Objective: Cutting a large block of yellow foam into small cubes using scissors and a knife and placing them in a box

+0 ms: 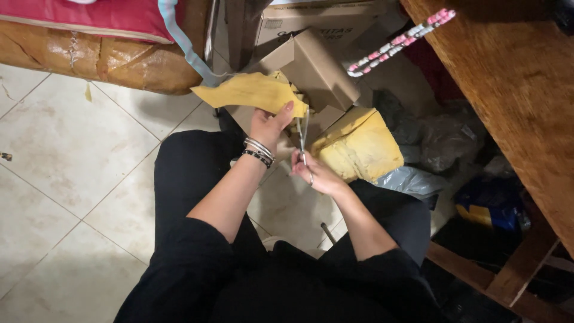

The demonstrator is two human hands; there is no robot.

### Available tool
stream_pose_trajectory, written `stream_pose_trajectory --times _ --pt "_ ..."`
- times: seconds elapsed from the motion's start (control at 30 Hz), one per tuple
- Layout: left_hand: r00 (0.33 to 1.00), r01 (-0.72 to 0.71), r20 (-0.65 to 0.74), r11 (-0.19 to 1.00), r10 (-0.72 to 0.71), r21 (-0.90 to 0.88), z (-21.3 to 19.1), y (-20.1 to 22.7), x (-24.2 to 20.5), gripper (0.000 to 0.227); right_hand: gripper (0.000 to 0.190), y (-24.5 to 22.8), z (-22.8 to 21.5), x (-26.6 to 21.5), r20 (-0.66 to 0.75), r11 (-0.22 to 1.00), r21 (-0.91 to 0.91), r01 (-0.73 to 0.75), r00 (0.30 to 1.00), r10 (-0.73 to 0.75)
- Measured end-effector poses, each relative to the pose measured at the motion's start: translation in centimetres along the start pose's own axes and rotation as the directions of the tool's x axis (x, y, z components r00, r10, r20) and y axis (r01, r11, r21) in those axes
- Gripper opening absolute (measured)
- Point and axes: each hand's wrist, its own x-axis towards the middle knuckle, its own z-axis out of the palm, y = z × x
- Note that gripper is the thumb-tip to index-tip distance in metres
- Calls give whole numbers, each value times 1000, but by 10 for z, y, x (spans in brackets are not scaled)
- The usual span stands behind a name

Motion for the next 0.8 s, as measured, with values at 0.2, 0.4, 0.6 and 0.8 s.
stream_pose_trajectory --times 0.2,0.4,0.6,0.8 --pt "996 42 72 996 -47 72 4 -3 -14 55 41 3 -1 14 -150 997 -74 4 989 -15" --pt "982 170 -114 970 -152 175 -14 -12 3 74 24 -4 10 14 -357 999 -14 -34 934 27" --pt "961 141 -255 984 -110 108 -7 26 -1 60 24 5 14 13 -417 999 45 -6 908 24" --pt "968 72 -244 997 -63 28 7 48 -14 64 45 9 10 11 -239 965 260 -41 965 105"
